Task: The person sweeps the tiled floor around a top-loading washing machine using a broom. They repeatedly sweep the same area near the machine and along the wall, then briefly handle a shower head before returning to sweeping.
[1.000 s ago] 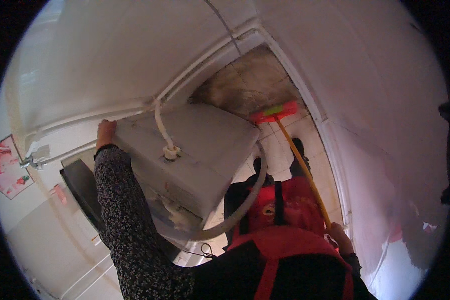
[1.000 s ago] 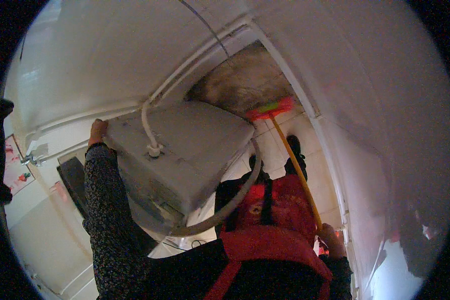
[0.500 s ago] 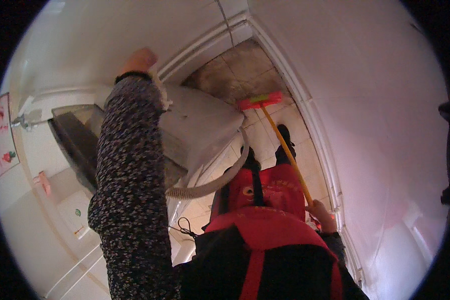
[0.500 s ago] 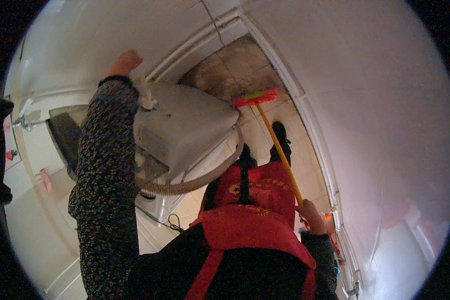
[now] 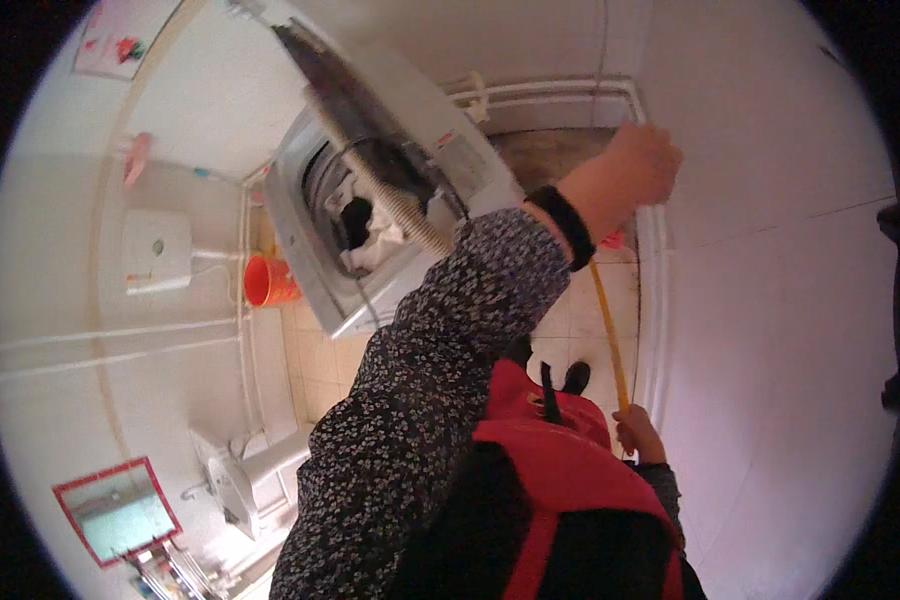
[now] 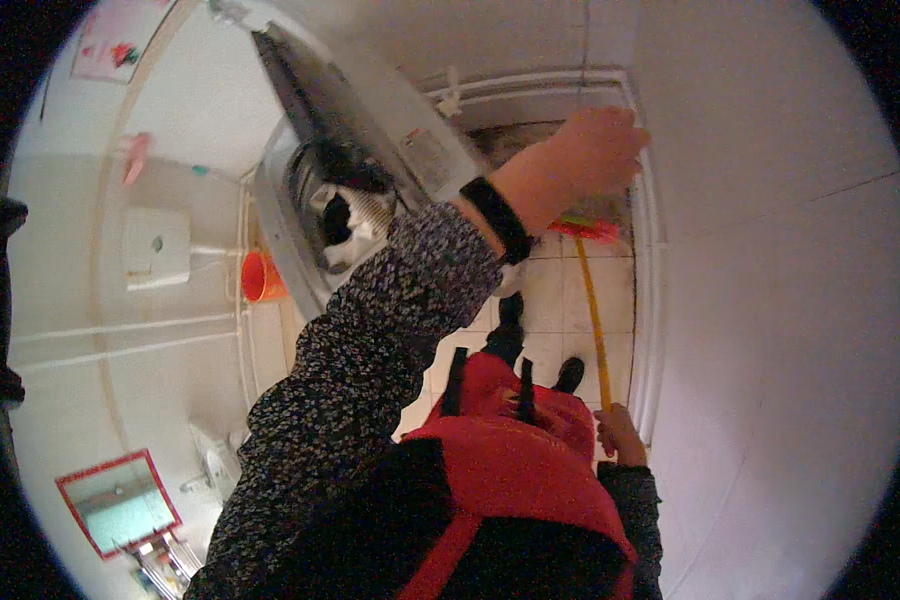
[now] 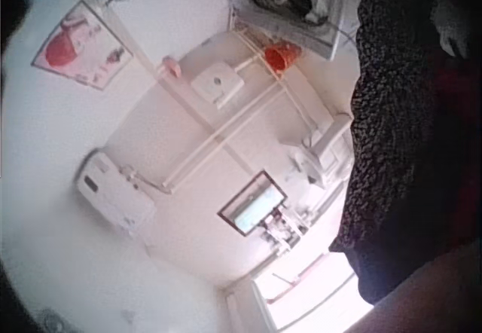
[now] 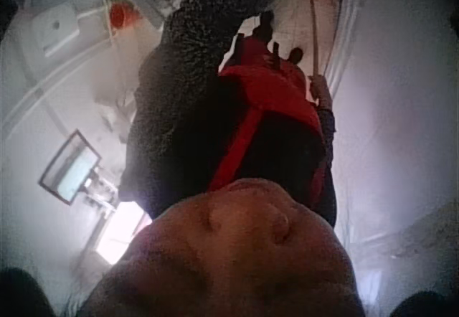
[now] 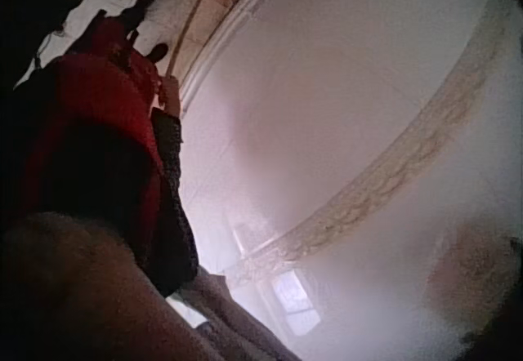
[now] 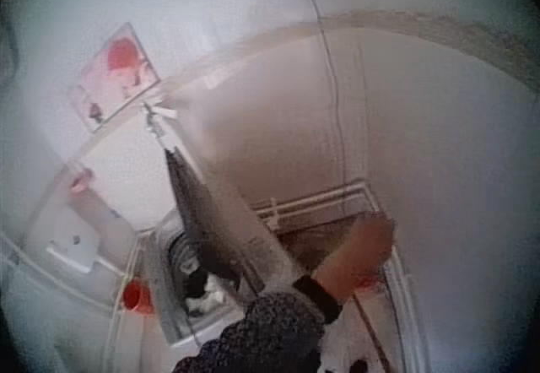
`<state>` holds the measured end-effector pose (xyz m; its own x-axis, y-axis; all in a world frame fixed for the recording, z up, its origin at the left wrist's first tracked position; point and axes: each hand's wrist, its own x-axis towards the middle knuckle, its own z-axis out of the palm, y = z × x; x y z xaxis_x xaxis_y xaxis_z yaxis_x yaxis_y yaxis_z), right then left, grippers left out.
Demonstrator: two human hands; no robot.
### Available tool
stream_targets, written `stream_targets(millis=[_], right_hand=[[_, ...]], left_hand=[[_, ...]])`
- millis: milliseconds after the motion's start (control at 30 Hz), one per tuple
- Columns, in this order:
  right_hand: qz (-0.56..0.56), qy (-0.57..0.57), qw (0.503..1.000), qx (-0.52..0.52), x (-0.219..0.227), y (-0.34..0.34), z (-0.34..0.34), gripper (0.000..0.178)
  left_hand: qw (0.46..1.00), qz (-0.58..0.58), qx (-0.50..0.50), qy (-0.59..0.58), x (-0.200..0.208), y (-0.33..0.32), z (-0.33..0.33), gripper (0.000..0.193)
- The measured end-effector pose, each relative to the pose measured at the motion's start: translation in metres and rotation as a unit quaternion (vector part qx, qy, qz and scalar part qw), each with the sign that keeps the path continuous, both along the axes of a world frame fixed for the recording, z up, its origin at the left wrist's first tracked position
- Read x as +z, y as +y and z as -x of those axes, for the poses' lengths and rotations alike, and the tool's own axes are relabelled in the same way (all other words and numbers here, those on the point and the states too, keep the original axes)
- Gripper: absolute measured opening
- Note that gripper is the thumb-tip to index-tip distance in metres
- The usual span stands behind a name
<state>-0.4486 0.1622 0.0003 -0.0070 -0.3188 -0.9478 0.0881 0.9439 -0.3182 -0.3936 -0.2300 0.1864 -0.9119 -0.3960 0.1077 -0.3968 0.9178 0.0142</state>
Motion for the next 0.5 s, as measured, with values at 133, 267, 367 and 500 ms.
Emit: stream_targets(millis=[133,267,367,500], right_hand=[[0.000,0.062,0.998,0.033,0.000,0.013,0.011,0.021],[0.007,0.042,0.999,0.033,-0.004,0.030,0.001,0.018],[0.002,0.038,0.999,0.039,-0.008,0.036,-0.010,0.017],[0.020,0.034,0.999,0.014,-0.011,0.037,-0.022,0.019]], left_hand=[[0.984,0.028,-0.037,0.173,0.065,0.040,-0.062,0.018],[0.968,0.052,0.028,0.245,0.132,0.071,-0.165,0.020],[0.927,0.077,0.116,0.348,0.152,0.074,-0.238,0.022],[0.867,0.088,0.346,0.346,0.095,0.091,-0.359,0.021]])
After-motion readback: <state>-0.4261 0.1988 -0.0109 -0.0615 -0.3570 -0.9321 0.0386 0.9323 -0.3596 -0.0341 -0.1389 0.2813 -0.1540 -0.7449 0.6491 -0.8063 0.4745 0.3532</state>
